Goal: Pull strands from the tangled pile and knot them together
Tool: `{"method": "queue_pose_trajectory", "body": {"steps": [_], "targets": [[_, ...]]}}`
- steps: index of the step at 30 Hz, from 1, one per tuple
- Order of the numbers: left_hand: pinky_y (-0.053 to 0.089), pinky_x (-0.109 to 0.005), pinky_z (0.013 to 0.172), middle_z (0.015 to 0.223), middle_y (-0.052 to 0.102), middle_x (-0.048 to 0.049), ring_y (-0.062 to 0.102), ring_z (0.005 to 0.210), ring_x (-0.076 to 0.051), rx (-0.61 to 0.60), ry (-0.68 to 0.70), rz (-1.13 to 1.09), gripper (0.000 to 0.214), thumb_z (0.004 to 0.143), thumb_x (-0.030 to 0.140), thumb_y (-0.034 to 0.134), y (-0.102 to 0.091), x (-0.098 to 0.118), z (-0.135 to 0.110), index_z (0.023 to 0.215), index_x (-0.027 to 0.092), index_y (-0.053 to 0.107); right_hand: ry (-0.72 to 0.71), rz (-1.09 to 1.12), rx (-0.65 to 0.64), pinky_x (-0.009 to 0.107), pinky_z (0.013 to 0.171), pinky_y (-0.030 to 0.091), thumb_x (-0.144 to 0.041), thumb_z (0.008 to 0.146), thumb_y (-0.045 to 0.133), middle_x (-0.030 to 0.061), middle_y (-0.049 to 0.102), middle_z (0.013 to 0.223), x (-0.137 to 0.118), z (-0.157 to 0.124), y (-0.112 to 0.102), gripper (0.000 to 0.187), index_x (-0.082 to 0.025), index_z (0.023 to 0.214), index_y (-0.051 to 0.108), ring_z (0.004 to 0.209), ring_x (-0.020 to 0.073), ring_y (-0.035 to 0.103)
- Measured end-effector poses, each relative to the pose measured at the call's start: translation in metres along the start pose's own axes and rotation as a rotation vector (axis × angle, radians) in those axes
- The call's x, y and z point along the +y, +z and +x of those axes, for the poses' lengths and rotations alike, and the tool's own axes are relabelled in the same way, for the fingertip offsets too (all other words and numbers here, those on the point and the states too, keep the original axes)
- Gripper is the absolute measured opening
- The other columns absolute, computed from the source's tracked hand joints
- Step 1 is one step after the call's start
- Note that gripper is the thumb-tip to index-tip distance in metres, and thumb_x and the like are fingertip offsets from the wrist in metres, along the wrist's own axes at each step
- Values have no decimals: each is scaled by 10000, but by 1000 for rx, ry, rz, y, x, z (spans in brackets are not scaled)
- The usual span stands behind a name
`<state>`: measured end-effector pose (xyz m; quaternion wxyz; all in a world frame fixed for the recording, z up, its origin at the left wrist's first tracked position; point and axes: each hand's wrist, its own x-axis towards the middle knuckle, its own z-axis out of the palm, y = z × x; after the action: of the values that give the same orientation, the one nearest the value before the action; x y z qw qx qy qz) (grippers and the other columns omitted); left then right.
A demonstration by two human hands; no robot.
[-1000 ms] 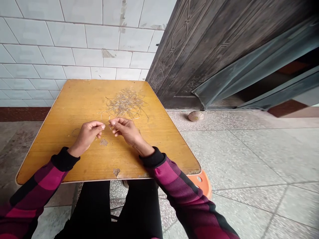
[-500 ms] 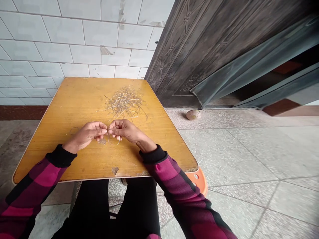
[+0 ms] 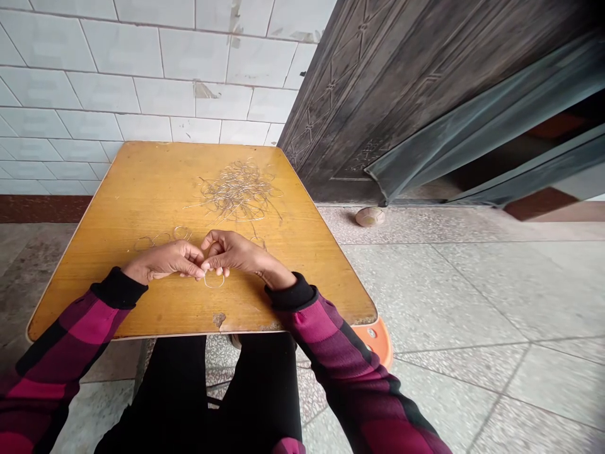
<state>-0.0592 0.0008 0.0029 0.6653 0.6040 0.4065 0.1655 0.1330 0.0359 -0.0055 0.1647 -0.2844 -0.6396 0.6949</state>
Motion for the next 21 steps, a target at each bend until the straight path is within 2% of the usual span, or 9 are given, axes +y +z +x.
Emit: {"method": "queue_pose_trajectory", "body": {"steps": [4,9,14,18,21], "targets": [[304,-234,520,597,543,15,414,523,-78,75,44,-22,119,679,245,702,3,-1,1,683,134,659,-53,3,12,180,490,466,-185,678,743,-46,645,623,-4,-5,-6,378,-156,969,504,526,71,592],[353,-255,635,658,567,-2,472,629,-102,73,74,55,176,733,304,675,-1,-2,0,720,129,681,-84,-72,15,186,512,421,-130,688,691,-38,646,668,-6,-9,-10,310,-144,961,543,549,55,556],[284,-254,572,604,499,18,399,573,-94,27,25,131,214,742,336,661,-3,-1,1,698,127,661,-77,-155,9,206,553,400,-107,691,671,-36,634,666,-5,-9,-5,293,-134,960,558,580,65,546],[186,-260,519,538,378,45,303,516,-80,-19,-32,250,228,729,317,656,-1,-2,4,601,132,618,-82,-251,10,210,575,399,-112,703,668,-26,647,688,-5,-8,-2,259,-140,940,568,603,72,559],[165,-258,503,506,339,54,273,492,-75,-17,-30,265,246,722,306,653,2,-3,5,550,139,597,-96,-317,9,207,578,403,-122,724,657,-20,654,706,-4,-8,-2,218,-142,925,576,611,72,564]]}}
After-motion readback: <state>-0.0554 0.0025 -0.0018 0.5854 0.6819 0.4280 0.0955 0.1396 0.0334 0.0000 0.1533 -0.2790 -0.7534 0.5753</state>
